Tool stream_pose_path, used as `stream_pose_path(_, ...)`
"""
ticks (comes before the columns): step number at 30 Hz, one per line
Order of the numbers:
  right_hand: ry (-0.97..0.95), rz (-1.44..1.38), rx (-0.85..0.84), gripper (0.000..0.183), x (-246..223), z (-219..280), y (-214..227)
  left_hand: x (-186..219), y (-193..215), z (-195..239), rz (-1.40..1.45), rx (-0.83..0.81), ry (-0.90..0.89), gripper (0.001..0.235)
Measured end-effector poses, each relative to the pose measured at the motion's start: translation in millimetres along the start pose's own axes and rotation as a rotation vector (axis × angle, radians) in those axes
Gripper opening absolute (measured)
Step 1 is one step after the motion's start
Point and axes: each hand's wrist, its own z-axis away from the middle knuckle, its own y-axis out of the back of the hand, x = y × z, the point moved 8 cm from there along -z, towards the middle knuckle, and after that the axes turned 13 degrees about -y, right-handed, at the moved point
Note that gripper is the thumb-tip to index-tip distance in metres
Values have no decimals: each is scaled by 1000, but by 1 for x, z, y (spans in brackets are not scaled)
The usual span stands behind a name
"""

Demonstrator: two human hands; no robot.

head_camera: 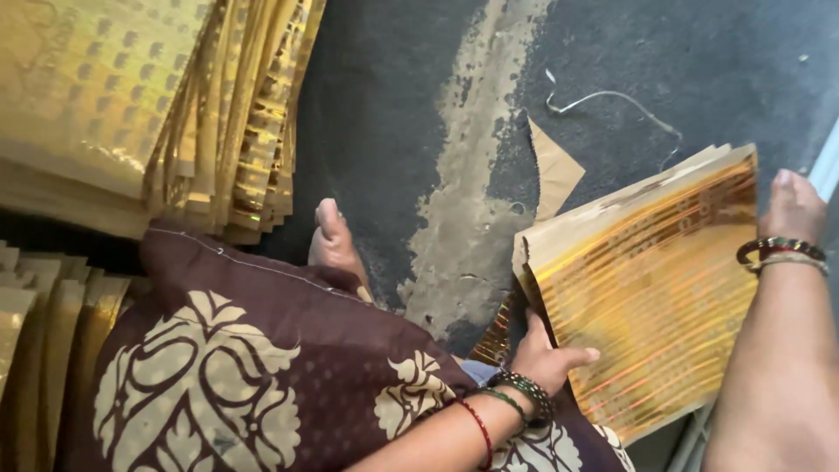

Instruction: The person sits on the floor among stacks of gold foil sheets and fans through a thick stack with both hands, then squares the stack and ties it into a bundle using a string, setting the tied bundle aside with other completed stacks.

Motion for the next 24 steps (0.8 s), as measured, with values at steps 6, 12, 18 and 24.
stream_pose_path(6,-230,-43,-281,52,39,-24,-33,-5,-4,2,125,-38,-67,87)
stream_pose_path(12,-209,41,-246,65,142,-72,-43,31,1,6,-144,47,3,84)
stream_pose_path(18,-275,14,-367,70,146,-52,-41,14,-11,-3,263,-10,-56,88)
stream_pose_path(24,-190,-105,-370,60,144,-49,-37,9,-21,-25,218,-116,-154,117)
